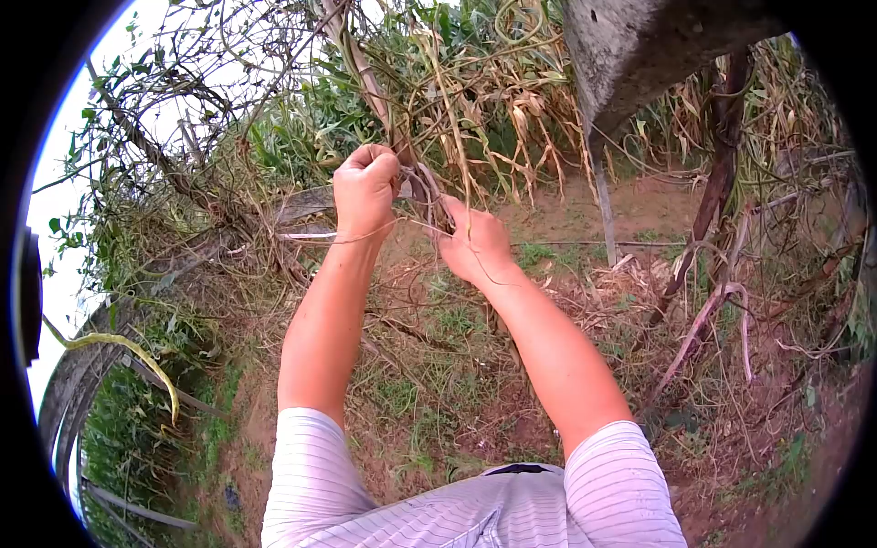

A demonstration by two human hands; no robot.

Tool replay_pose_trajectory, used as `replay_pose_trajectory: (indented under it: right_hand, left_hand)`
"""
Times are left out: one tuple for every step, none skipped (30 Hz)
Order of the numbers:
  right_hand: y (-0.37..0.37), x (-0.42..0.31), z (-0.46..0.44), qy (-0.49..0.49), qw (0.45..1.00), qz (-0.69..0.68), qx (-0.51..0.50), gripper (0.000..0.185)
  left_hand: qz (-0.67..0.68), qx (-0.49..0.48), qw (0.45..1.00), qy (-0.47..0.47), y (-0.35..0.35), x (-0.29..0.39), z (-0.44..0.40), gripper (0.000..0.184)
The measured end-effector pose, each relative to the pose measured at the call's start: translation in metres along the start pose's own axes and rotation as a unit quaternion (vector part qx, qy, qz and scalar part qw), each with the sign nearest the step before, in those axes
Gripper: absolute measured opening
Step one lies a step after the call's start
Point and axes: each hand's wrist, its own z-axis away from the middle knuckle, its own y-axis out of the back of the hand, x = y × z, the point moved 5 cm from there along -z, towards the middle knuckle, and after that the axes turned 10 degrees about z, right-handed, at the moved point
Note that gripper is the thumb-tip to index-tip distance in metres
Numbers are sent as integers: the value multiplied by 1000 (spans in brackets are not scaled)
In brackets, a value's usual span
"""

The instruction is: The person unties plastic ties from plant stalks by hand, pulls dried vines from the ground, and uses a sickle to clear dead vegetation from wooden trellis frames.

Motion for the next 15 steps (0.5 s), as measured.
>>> replay_pose_trajectory:
  right_hand:
    - [0,-1,0,2,1000,6,7,52]
    - [-3,3,-2,0,1000,6,7,52]
    - [-7,10,-7,-1,1000,-4,20,52]
    - [-11,15,-7,-2,1000,-13,29,52]
    - [-14,15,-4,-1,1000,-13,22,52]
    - [-13,13,-3,-3,1000,0,29,53]
    - [-11,10,-2,-3,999,13,36,54]
    - [-9,12,1,-13,1000,-10,18,56]
    - [-3,9,3,-11,1000,-12,16,56]
    - [1,9,3,-18,999,-31,-7,61]
    - [6,8,3,-27,998,-51,-29,67]
    - [9,6,2,-59,993,-58,-83,59]
    - [3,11,1,-59,993,-60,-80,59]
    - [-6,17,0,-41,997,-33,-51,56]
    - [-10,19,-1,-22,1000,-5,-21,53]
  left_hand:
    - [0,0,1000,0,-2,15,4,4]
    - [148,-58,987,16,-5,33,7,4]
    - [292,-114,949,31,-9,53,11,7]
    - [318,-153,935,37,-14,77,18,7]
    - [342,-189,920,41,-13,95,25,8]
    - [331,-255,908,39,-9,102,23,10]
    - [330,-249,910,36,-3,101,27,10]
    - [236,-303,922,42,-5,95,33,20]
    - [137,-356,923,49,-7,89,37,29]
    - [48,-443,889,107,-10,83,46,42]
    - [-82,-408,896,153,-7,71,47,32]
    - [-176,-334,916,136,-2,57,37,29]
    - [-267,-255,922,116,5,35,29,26]
    - [-288,-210,930,85,9,18,26,25]
    - [-308,-165,935,53,9,8,23,25]
